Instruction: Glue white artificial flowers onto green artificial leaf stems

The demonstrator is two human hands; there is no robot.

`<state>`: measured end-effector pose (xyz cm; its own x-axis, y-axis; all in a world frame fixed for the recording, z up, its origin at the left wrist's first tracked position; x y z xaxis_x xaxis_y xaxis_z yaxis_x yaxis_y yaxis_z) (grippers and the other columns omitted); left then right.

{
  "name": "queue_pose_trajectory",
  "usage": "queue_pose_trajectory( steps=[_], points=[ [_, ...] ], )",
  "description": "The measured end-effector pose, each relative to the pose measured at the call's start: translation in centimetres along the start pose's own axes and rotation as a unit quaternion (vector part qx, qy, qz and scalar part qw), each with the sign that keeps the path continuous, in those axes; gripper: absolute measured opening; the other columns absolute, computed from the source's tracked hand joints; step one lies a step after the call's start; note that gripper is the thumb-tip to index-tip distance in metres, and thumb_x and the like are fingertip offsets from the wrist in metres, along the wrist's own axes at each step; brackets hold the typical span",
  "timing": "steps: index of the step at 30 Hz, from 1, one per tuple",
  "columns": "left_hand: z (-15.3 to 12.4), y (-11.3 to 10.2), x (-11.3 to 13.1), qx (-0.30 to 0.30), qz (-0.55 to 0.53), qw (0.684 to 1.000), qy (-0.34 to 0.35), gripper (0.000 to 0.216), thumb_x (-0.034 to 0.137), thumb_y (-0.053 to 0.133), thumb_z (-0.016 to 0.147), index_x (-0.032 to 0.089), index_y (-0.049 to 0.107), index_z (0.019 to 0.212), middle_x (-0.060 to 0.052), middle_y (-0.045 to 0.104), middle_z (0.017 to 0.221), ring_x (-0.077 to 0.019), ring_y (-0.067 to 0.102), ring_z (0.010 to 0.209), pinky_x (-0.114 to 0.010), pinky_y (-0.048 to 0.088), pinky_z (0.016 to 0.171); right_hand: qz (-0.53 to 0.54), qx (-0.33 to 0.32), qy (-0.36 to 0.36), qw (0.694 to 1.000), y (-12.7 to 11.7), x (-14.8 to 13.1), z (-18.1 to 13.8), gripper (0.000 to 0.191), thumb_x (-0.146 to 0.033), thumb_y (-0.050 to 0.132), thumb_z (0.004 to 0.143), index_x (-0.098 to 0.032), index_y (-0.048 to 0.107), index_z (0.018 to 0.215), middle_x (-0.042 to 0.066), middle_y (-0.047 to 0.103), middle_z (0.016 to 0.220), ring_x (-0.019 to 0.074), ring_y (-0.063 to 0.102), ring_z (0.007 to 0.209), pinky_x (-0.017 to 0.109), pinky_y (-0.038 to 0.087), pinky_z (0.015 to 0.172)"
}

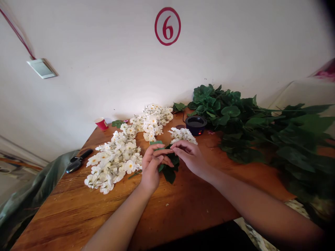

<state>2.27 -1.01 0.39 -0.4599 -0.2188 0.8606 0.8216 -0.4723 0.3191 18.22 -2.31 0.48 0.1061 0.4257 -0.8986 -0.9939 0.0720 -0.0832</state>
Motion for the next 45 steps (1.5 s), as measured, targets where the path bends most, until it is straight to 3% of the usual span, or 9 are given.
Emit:
queue_pose_trajectory(
  steps=[10,16,22,32,40,45],
  points=[
    [-0.2,0.3,0.1,0.008,0.028,1.0,-0.01,0.027,0.022,0.058,0.084,0.018,0.056,0.111,-0.009,0.074,0.1,-0.016,0.067,0.06,-0.031,0.054,0.061,-0.235,-0.007,-0.083,0.968,-0.8,-0.9,0.5,0.013,-0.028,0.06,0.086,-0.021,0.072,0.088,0.003,0.073,0.08,0.0135,0.062,0.064,0.025,0.046,0.059],
    [-1.0,0.3,-0.6,-0.014,0.109,0.994,-0.009,0.033,0.027,0.061,0.089,0.022,0.055,0.121,-0.01,0.067,0.116,-0.0185,0.069,0.086,-0.031,0.055,0.073,-0.315,0.004,-0.106,0.943,-1.0,-0.6,0.8,0.014,-0.027,0.063,0.084,-0.022,0.073,0.091,0.002,0.074,0.08,0.0136,0.065,0.065,0.024,0.045,0.058],
    [-1.1,0.4,-0.6,-0.029,0.163,0.986,0.01,0.035,0.028,0.058,0.092,0.024,0.053,0.126,-0.011,0.066,0.121,-0.0199,0.068,0.093,-0.034,0.055,0.08,-0.338,0.018,-0.156,0.928,-1.1,-0.8,0.5,0.015,-0.024,0.061,0.085,-0.022,0.074,0.092,0.003,0.076,0.087,0.0142,0.067,0.069,0.024,0.048,0.062],
    [-1.1,0.6,-0.5,-0.016,0.117,0.993,-0.018,0.034,0.03,0.059,0.092,0.023,0.05,0.124,-0.013,0.065,0.125,-0.0201,0.069,0.09,-0.032,0.056,0.074,-0.291,0.005,-0.126,0.948,-1.1,-1.1,0.5,0.016,-0.023,0.059,0.086,-0.021,0.072,0.096,0.003,0.075,0.088,0.0143,0.067,0.07,0.025,0.049,0.064],
    [-1.3,0.6,-0.5,-0.022,0.19,0.981,-0.008,0.034,0.03,0.058,0.092,0.025,0.054,0.126,-0.01,0.066,0.123,-0.0226,0.068,0.1,-0.034,0.056,0.08,-0.355,0.006,-0.14,0.924,-1.0,-0.8,0.5,0.014,-0.029,0.06,0.087,-0.022,0.072,0.09,0.003,0.074,0.081,0.0151,0.065,0.068,0.026,0.044,0.062],
    [-1.4,0.5,-0.6,-0.025,0.216,0.976,-0.009,0.034,0.031,0.057,0.093,0.026,0.054,0.127,-0.011,0.065,0.125,-0.0243,0.066,0.106,-0.035,0.056,0.083,-0.352,0.008,-0.119,0.928,-1.0,-0.5,0.6,0.014,-0.027,0.06,0.087,-0.022,0.072,0.085,0.002,0.073,0.076,0.0138,0.062,0.064,0.024,0.04,0.058]
  ],
)
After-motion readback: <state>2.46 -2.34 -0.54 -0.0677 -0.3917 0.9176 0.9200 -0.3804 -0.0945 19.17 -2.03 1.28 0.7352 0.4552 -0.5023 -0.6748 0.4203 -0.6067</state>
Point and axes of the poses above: each hand's wrist, its own z-axis towards the middle knuckle, its own y-axis out of the palm, x = y × z, the point moved 2 cm from there along z, towards the middle knuckle
